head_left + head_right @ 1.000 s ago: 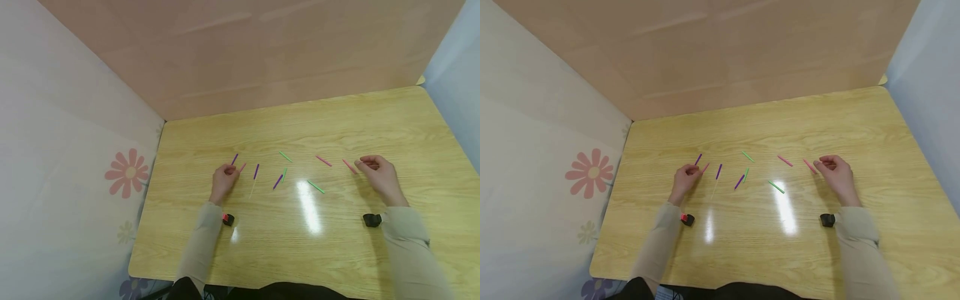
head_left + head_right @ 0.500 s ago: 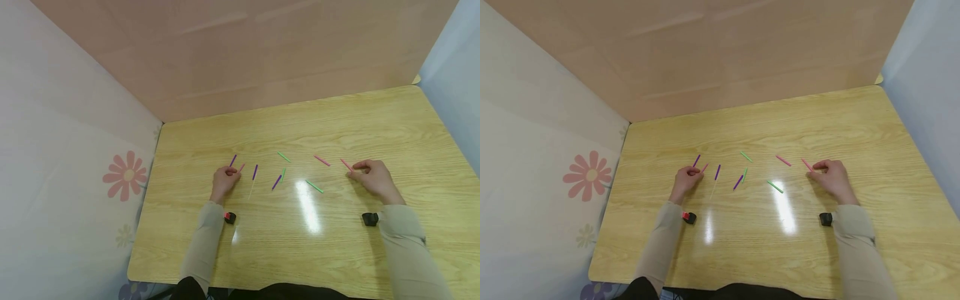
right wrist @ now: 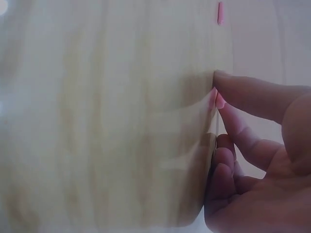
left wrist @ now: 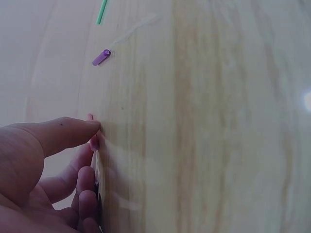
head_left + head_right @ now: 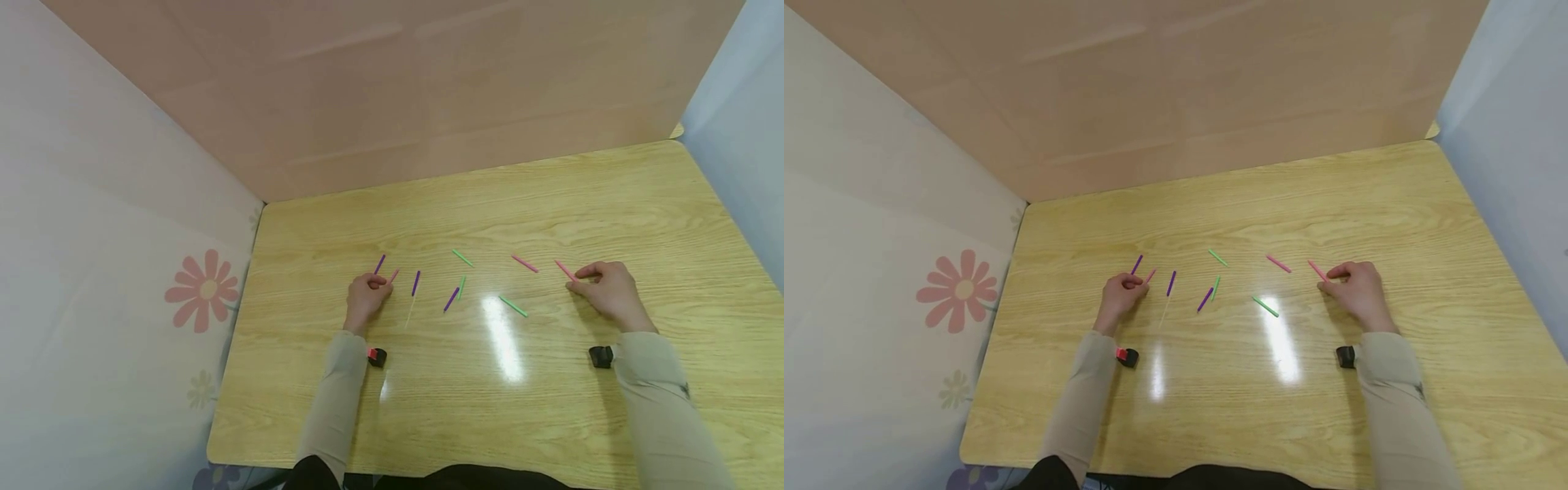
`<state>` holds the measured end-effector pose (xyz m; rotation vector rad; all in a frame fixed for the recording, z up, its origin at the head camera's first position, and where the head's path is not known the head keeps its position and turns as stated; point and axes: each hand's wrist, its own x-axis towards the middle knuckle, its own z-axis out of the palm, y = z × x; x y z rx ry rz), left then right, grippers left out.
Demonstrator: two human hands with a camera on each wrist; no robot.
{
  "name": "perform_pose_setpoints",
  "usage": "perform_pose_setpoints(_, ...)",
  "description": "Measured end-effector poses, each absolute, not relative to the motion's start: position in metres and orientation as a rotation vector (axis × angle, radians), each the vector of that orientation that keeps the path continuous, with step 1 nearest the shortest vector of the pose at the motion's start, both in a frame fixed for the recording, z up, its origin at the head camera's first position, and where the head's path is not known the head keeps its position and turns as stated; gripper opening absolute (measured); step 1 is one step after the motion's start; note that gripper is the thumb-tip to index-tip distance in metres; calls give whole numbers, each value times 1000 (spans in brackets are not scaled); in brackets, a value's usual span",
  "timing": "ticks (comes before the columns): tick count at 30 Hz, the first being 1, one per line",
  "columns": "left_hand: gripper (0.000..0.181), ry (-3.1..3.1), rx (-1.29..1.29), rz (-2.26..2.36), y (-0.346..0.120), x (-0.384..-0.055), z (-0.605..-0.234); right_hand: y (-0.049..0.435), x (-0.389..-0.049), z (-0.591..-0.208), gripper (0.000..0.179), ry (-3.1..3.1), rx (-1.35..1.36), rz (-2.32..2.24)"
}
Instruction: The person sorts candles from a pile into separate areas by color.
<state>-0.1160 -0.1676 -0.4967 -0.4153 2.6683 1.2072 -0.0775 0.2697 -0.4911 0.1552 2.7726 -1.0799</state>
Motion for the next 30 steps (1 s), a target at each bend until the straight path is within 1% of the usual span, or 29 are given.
perform_pose_setpoints(2,19,2673,-415,1197,-168,-117,-497,270,-77,-490,42,2743,170,-1080)
perform_pose_setpoints(14,17,2688,-394,1175,-168,-117,-497,270,-78,-486,41,2731,174,-1036)
perform_pose_setpoints(22,17,2708,-390,1179,-169,-117,-499,269,-80,-485,35,2739,198,-1020)
perform_pose_setpoints(30,18,2721,-381,1178,-170,-118,-503,269,-81,-483,34,2714,193,-1010)
